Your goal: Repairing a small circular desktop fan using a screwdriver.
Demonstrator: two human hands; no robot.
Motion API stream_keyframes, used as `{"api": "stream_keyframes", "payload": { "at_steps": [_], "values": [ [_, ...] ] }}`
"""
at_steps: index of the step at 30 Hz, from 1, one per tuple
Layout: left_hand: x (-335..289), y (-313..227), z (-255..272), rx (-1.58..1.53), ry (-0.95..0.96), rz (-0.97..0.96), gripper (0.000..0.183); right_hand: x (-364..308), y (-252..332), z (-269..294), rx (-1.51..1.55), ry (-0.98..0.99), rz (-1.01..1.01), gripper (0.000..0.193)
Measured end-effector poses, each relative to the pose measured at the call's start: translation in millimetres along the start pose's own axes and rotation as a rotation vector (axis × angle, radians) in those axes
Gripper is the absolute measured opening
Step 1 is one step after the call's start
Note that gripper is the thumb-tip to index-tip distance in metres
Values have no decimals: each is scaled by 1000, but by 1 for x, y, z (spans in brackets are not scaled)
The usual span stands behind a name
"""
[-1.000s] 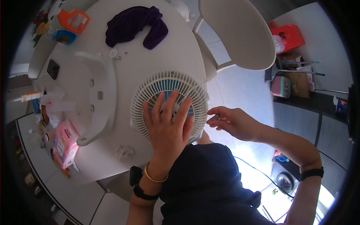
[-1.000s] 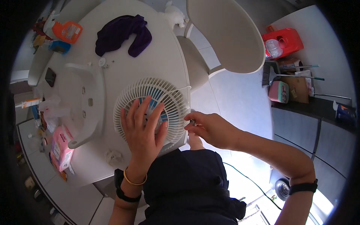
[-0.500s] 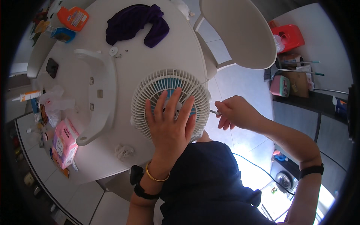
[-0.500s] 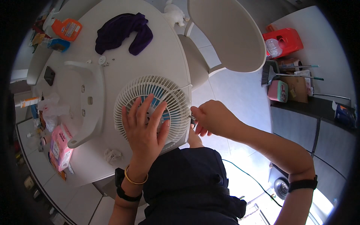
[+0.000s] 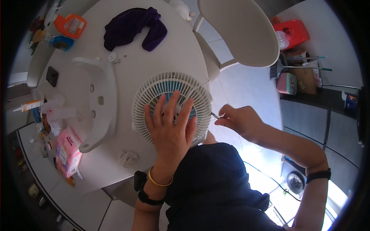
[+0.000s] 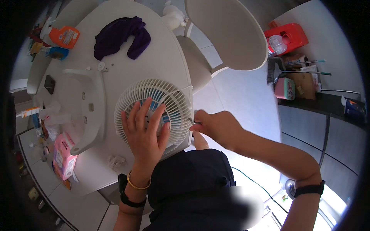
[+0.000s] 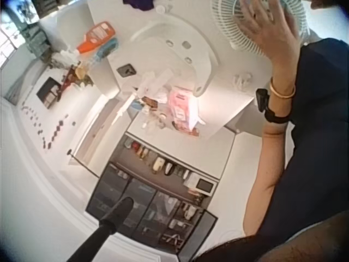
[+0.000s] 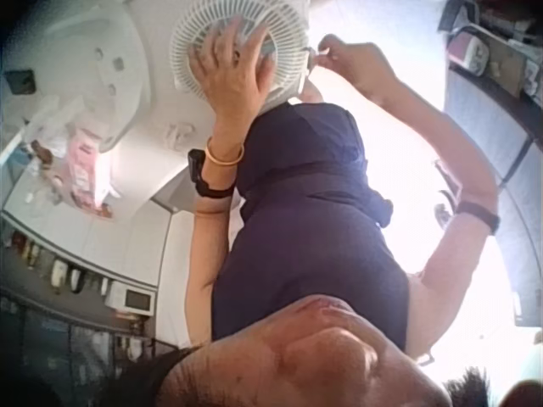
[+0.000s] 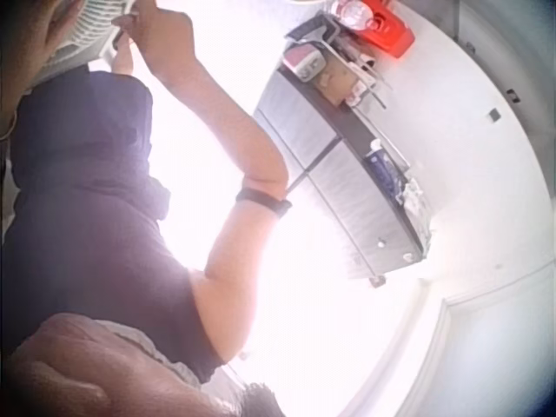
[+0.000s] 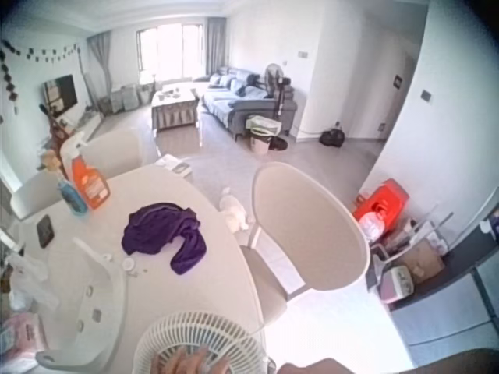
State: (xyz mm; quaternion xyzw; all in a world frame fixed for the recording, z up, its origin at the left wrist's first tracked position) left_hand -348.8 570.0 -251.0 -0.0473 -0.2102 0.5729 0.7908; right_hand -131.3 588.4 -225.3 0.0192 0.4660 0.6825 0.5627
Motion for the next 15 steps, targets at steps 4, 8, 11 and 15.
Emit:
{"api": "stream_keyframes", "payload": {
  "at_steps": [4, 8, 11, 15],
  "values": [
    [1, 0, 1, 10, 0, 0, 37, 7, 13, 8, -588, 114, 157, 35],
    [1, 0, 0, -2, -14, 4, 37, 16, 36, 12, -759, 205, 52, 39],
    [2, 0, -1, -3, -24, -3, 38, 24, 24, 7, -343, 300, -119, 43],
    [2, 0, -1, 4, -36, 9, 40, 22, 27, 6, 454, 346, -570, 44]
  ]
}}
Point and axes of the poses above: each hand's wrist, its own x-axis towards the middle knuckle, its own z-axis out of the back of the hand, y = z × x, the point moved 1 cm from there along x, towards the middle knuckle, and after that the axes turned 2 degrees about x, right-handed, at the moved point
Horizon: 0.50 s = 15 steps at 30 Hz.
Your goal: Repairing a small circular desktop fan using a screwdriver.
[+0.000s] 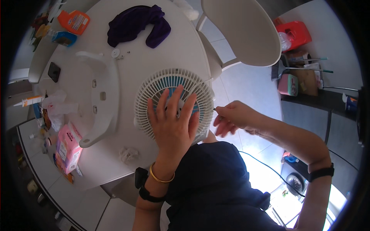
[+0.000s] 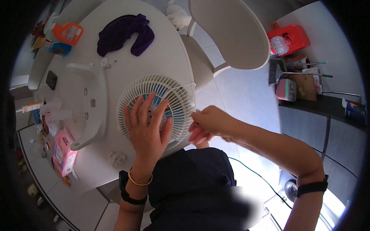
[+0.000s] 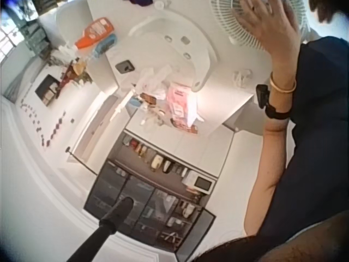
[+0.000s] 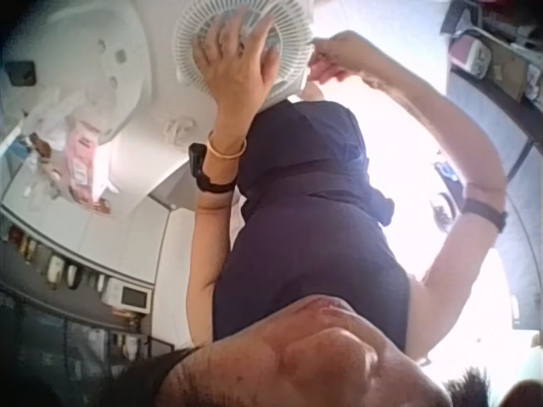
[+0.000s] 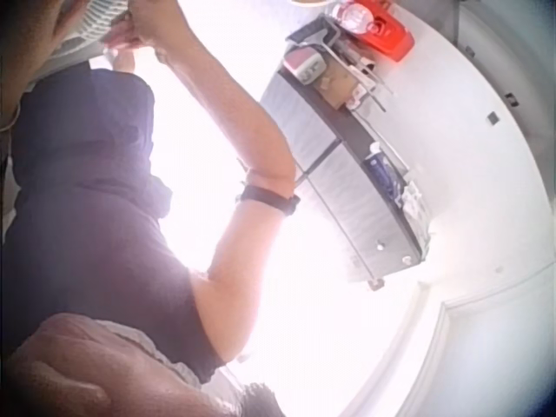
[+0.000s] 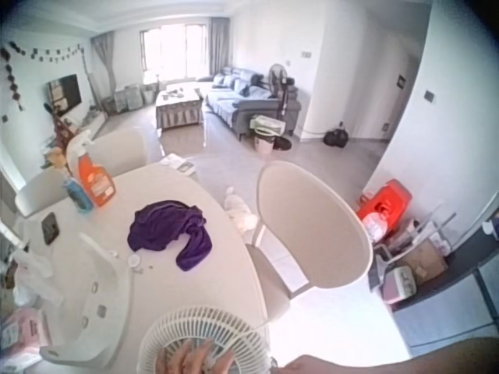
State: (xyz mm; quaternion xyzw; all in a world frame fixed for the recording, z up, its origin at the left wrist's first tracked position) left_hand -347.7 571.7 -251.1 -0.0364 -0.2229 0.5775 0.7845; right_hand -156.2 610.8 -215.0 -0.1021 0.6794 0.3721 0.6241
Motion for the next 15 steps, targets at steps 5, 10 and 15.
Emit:
{"api": "stream_keyframes", "payload": {
  "at_steps": [5, 10, 15],
  "values": [
    [1, -2, 0, -12, -14, -4, 40, 1, -21, -27, 885, 58, -25, 43],
    [0, 0, 0, 9, -24, -15, 40, 1, -20, -12, 104, -211, 215, 42],
    [-3, 0, -1, 14, -27, -17, 38, 10, -38, -16, 215, -225, 517, 27]
  ]
}}
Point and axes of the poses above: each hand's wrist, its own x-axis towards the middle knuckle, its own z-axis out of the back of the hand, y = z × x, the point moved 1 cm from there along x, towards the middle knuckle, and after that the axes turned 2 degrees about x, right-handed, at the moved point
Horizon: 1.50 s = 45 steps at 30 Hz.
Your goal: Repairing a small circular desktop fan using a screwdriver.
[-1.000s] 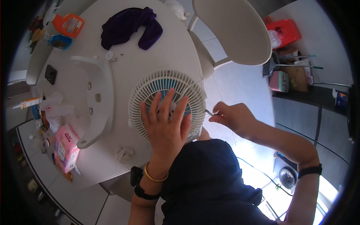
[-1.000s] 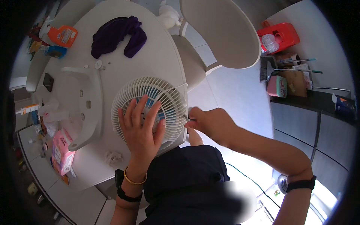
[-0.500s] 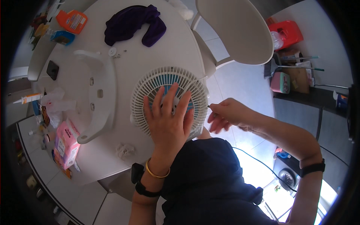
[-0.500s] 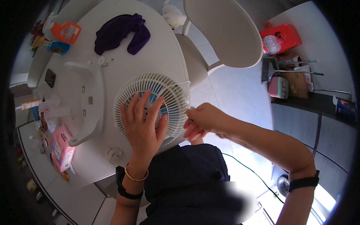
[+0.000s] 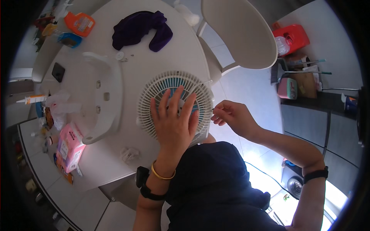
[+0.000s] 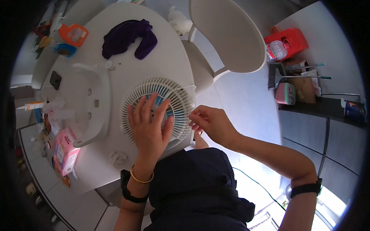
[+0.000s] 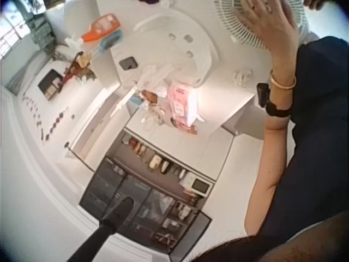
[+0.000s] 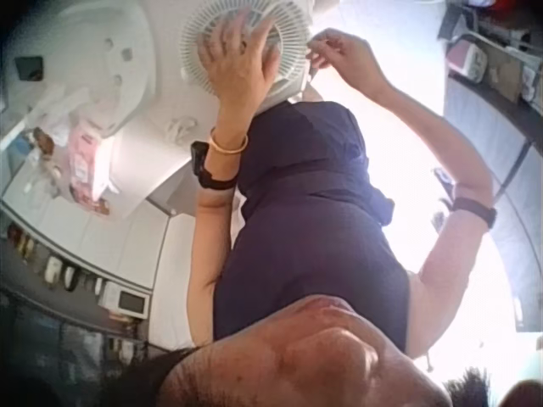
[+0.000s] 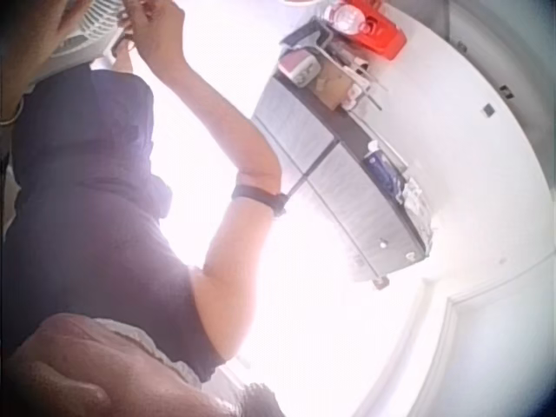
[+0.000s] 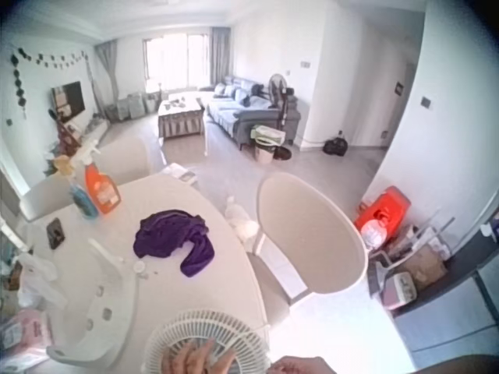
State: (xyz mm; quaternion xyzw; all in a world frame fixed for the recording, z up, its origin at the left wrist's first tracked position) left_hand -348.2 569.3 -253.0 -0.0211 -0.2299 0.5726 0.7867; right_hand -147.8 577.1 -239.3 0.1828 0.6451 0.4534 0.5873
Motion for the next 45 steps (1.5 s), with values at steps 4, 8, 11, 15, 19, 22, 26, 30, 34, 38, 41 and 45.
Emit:
{"api": "stream_keyframes", "payload": {
  "at_steps": [4, 8, 11, 15, 19, 22, 26, 30, 34, 38, 41, 45],
  "values": [
    [-1, -1, -1, 5, -13, 1, 38, -8, 1, 3, -265, 33, 194, 24],
    [-1, 0, -2, 10, -23, 0, 38, -3, 9, 15, -865, 63, 505, 25],
    [0, 0, -1, 14, -20, 0, 38, 4, 13, 14, -1124, 55, 728, 24],
    [2, 0, -4, -7, -53, -2, 37, 7, 24, 6, -1227, 63, 662, 25],
    [3, 0, -4, -4, -65, 1, 38, 7, 32, -4, -1288, 4, 320, 22],
    [0, 1, -4, -12, -74, 10, 38, 3, 36, -7, -1370, -34, 323, 20],
    [-3, 1, -4, -18, -93, 9, 37, 3, 32, -8, -1527, -49, 420, 23],
    [-4, 1, -8, -10, -121, -11, 38, 14, 44, -8, -1436, 23, 183, 30],
    [-3, 1, -7, -21, -142, -18, 38, 13, 39, -1, -546, 7, -239, 43],
    [0, 2, -5, -19, -120, -16, 38, 13, 18, 1, 8, -94, -319, 47],
    [2, 3, -3, -29, -124, -23, 39, 6, 12, 1, 225, -161, -330, 40],
    [-1, 1, 0, -37, -126, 9, 40, 2, 0, -4, 440, -291, -369, 40]
  ]
}}
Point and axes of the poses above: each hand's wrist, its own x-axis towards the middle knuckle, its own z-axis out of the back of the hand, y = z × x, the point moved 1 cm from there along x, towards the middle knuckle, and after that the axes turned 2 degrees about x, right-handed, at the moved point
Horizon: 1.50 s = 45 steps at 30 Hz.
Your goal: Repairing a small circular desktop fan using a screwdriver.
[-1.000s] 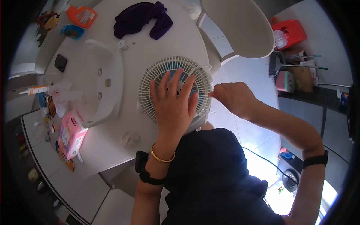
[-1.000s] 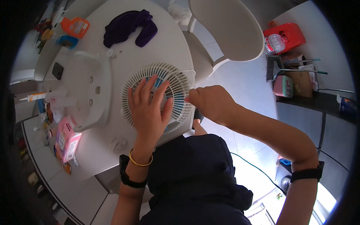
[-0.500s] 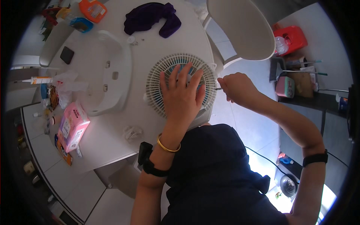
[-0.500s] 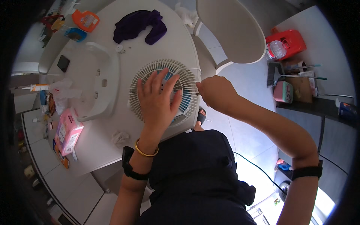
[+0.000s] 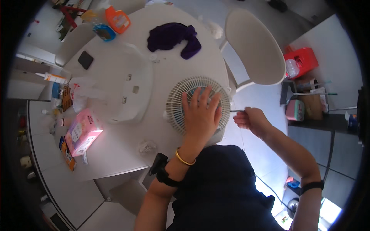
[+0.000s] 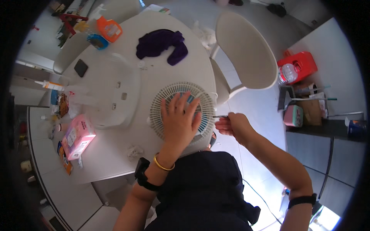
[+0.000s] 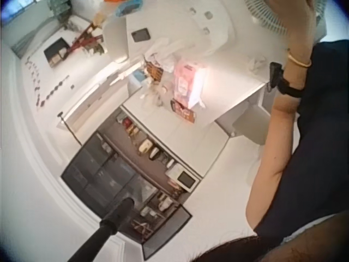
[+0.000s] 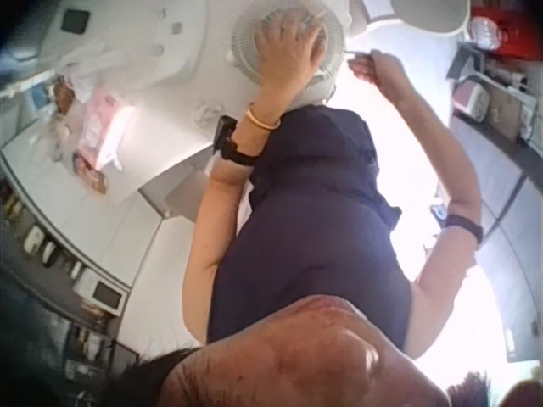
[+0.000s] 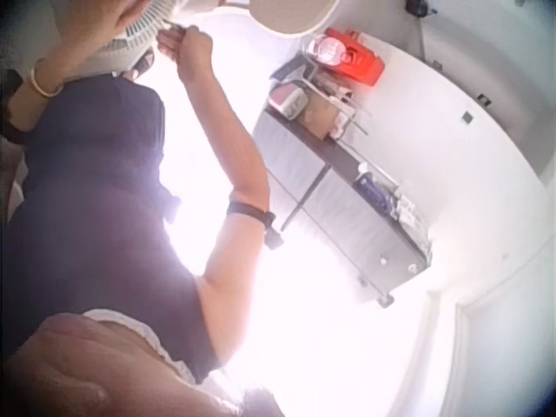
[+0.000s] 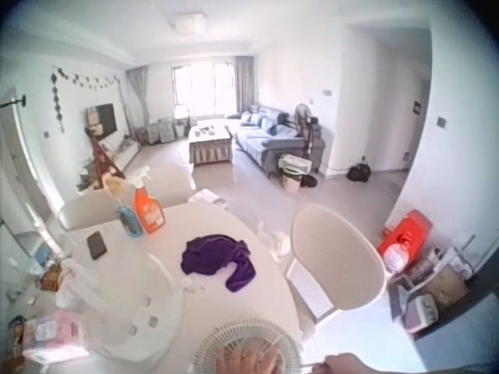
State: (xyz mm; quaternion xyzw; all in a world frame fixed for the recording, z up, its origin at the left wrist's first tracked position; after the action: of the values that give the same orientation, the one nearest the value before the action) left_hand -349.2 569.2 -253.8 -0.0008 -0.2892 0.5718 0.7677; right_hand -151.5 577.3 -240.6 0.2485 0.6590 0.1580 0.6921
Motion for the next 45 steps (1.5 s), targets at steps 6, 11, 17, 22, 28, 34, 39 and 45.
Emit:
{"api": "stream_keyframes", "payload": {
  "at_steps": [6, 11, 17, 22, 28, 34, 39, 45],
  "values": [
    [-1, -2, 8, -16, -12, 12, 40, 6, 1, 13, -482, 86, 158, 43],
    [22, 25, 24, -244, 45, 18, 31, -9, 13, 23, -574, 119, 175, 43],
    [93, 140, -3, 7, 79, 280, 18, -38, -9, 28, -721, 119, 329, 30],
    [104, 206, -77, 81, 125, 377, 18, -63, -29, 26, -917, 38, 427, 25],
    [113, 218, -108, 349, 208, 301, 13, -83, -54, 43, -1077, -114, 626, 17],
    [114, 222, -97, 201, 52, 232, 6, -95, -58, 32, -704, -232, 564, 14],
    [131, 197, -55, -194, -136, 429, 7, -90, -77, 36, -377, -107, 386, 20],
    [63, 101, 57, -1028, -33, 618, 10, -88, -91, 36, -191, 177, 252, 26]
  ]
}}
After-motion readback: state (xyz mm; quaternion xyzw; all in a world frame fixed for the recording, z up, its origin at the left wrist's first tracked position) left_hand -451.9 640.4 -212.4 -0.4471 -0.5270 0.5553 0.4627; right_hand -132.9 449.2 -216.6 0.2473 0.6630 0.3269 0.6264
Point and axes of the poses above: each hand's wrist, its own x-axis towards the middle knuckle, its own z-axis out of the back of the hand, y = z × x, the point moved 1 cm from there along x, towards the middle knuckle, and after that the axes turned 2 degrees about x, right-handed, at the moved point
